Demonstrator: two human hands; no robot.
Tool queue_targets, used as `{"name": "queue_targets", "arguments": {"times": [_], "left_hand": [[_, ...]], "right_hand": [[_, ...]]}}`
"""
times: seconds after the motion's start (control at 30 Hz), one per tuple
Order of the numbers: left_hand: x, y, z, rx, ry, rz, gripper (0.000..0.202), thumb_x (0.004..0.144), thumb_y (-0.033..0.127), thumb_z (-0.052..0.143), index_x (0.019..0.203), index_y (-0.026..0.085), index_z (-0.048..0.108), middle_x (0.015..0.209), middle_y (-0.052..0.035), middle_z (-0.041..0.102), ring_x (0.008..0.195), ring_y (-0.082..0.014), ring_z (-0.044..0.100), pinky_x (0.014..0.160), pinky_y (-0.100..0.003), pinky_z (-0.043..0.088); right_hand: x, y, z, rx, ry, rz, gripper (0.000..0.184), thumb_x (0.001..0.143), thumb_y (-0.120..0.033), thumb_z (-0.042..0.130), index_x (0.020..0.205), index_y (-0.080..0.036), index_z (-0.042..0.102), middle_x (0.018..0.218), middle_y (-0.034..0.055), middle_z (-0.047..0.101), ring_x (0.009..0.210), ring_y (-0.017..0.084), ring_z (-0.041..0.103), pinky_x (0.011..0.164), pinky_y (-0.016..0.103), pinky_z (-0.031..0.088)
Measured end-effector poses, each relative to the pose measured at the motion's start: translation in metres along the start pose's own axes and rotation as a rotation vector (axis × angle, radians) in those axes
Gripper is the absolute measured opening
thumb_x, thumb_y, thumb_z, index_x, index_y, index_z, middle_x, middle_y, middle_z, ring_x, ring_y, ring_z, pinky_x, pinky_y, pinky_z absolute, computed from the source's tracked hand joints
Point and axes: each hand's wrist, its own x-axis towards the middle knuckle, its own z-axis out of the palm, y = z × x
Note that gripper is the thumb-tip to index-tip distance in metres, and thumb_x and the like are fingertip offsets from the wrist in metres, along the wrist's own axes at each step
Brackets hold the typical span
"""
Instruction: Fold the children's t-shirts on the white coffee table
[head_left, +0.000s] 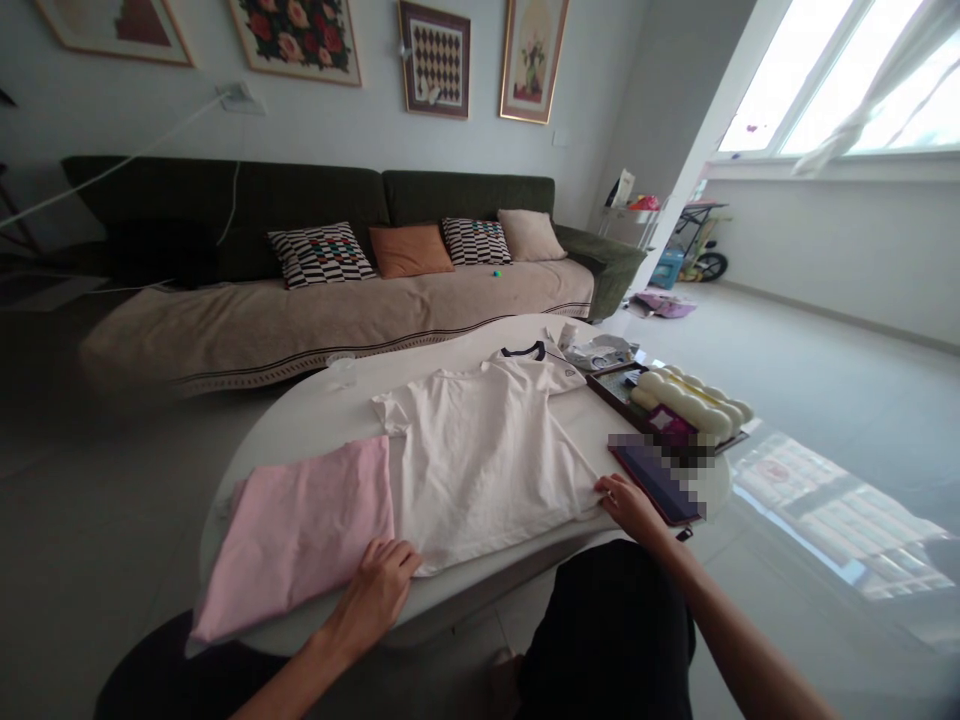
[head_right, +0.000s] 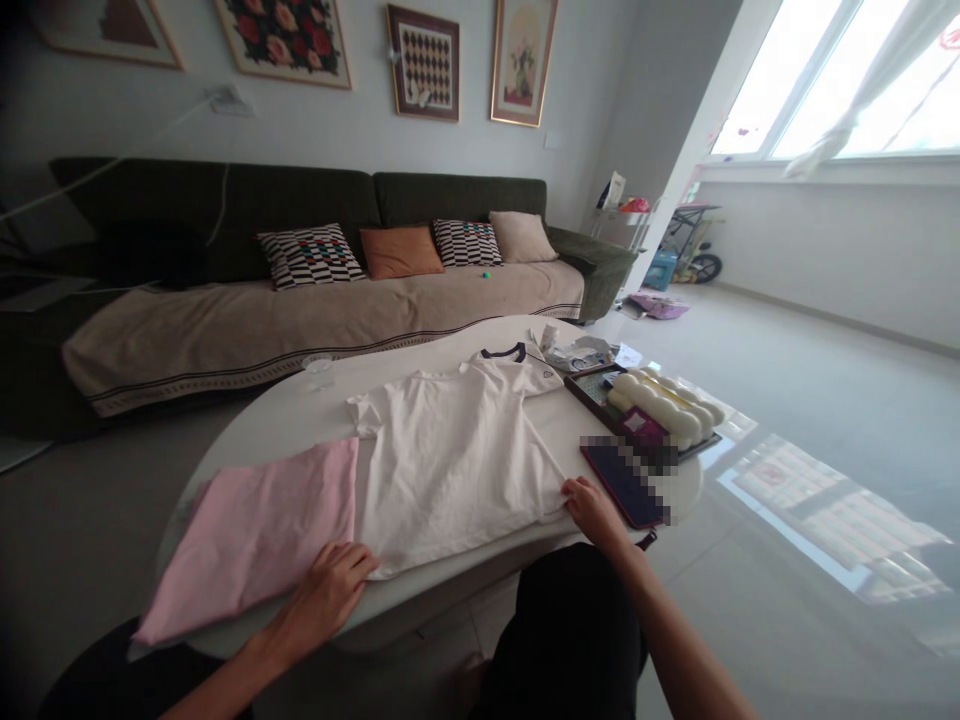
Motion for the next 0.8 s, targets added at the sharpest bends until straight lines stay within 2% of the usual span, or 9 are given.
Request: {"name": "queue_targets", "arguments": {"times": [0.07, 0.17, 0.27, 0.4, 0.47, 0.53, 0.6, 0.67, 0.8], "left_hand": [[0.000, -0.002, -0.002, 0.008, 0.012, 0.006, 0.028, 0.082, 0.001, 0.041, 0.087, 0.019, 0.061, 0.091, -0.0035, 0.063, 0.090, -0.0193, 0.057, 0.089, -0.038, 0.039], [0.002, -0.003, -0.006, 0.014, 0.049, 0.018, 0.027, 0.083, 0.001, 0.041, 0.083, 0.019, 0.061, 0.088, -0.0026, 0.063, 0.086, -0.0184, 0.057, 0.088, -0.037, 0.039], [0.004, -0.004, -0.006, 0.012, 0.082, 0.025, 0.024, 0.082, 0.002, 0.043, 0.083, 0.020, 0.060, 0.088, -0.0024, 0.063, 0.086, -0.0190, 0.057, 0.085, -0.036, 0.041], [0.008, -0.005, -0.001, 0.008, 0.126, 0.003, 0.024, 0.080, 0.002, 0.044, 0.085, 0.020, 0.061, 0.088, -0.0031, 0.063, 0.087, -0.0200, 0.058, 0.084, -0.036, 0.044], [0.012, -0.010, -0.003, -0.016, 0.176, -0.021, 0.027, 0.081, 0.003, 0.043, 0.089, 0.020, 0.061, 0.090, -0.0038, 0.063, 0.088, -0.0195, 0.059, 0.082, -0.033, 0.046], [0.019, -0.018, -0.012, -0.065, 0.252, -0.047, 0.028, 0.083, 0.005, 0.040, 0.094, 0.020, 0.061, 0.093, -0.0043, 0.063, 0.090, -0.0183, 0.061, 0.080, -0.030, 0.047], [0.030, -0.030, -0.034, -0.116, 0.352, -0.079, 0.027, 0.084, 0.010, 0.040, 0.095, 0.021, 0.062, 0.095, -0.0047, 0.063, 0.089, -0.0175, 0.062, 0.079, -0.028, 0.049], [0.044, -0.041, -0.068, -0.147, 0.476, -0.110, 0.025, 0.084, 0.014, 0.042, 0.092, 0.020, 0.064, 0.094, -0.0050, 0.064, 0.084, -0.0172, 0.063, 0.075, -0.027, 0.050], [0.063, -0.055, -0.166, -0.119, 0.793, -0.133, 0.024, 0.080, 0.020, 0.046, 0.090, 0.016, 0.067, 0.088, -0.0048, 0.063, 0.071, -0.0145, 0.061, 0.069, -0.024, 0.051]], "right_hand": [[0.003, -0.002, -0.006, 0.059, 0.065, 0.055, 0.017, 0.069, -0.022, 0.049, 0.073, -0.019, 0.065, 0.073, 0.0027, 0.063, 0.068, 0.018, 0.059, 0.070, 0.029, 0.045], [0.008, -0.001, -0.023, 0.161, 0.215, 0.177, 0.023, 0.071, -0.030, 0.048, 0.081, -0.018, 0.065, 0.067, 0.0024, 0.064, 0.064, 0.018, 0.059, 0.064, 0.029, 0.046], [0.008, 0.001, -0.041, 0.277, 0.323, 0.292, 0.026, 0.070, -0.031, 0.047, 0.084, -0.018, 0.065, 0.056, -0.0004, 0.061, 0.053, 0.017, 0.058, 0.054, 0.027, 0.045], [0.002, -0.003, -0.050, 0.455, 0.352, 0.369, 0.019, 0.062, -0.027, 0.052, 0.074, -0.020, 0.065, 0.043, -0.0045, 0.054, 0.039, 0.014, 0.052, 0.042, 0.025, 0.043], [0.004, -0.009, -0.052, 0.556, 0.361, 0.378, 0.019, 0.058, -0.027, 0.053, 0.072, -0.019, 0.065, 0.045, -0.0035, 0.056, 0.040, 0.014, 0.053, 0.042, 0.025, 0.045], [0.013, -0.019, -0.058, 0.657, 0.376, 0.363, 0.019, 0.058, -0.028, 0.056, 0.071, -0.018, 0.064, 0.052, -0.0010, 0.061, 0.045, 0.014, 0.057, 0.047, 0.027, 0.050], [0.029, -0.034, -0.072, 0.734, 0.399, 0.325, 0.018, 0.058, -0.029, 0.059, 0.071, -0.017, 0.064, 0.060, 0.0009, 0.064, 0.053, 0.015, 0.061, 0.053, 0.029, 0.054], [0.050, -0.055, -0.095, 0.776, 0.430, 0.265, 0.018, 0.058, -0.029, 0.063, 0.070, -0.017, 0.064, 0.065, 0.0017, 0.065, 0.058, 0.015, 0.063, 0.058, 0.029, 0.056], [0.092, -0.116, -0.159, 0.735, 0.491, 0.085, 0.022, 0.061, -0.025, 0.065, 0.081, -0.016, 0.066, 0.069, 0.0002, 0.066, 0.062, 0.012, 0.062, 0.068, 0.030, 0.055]]}}
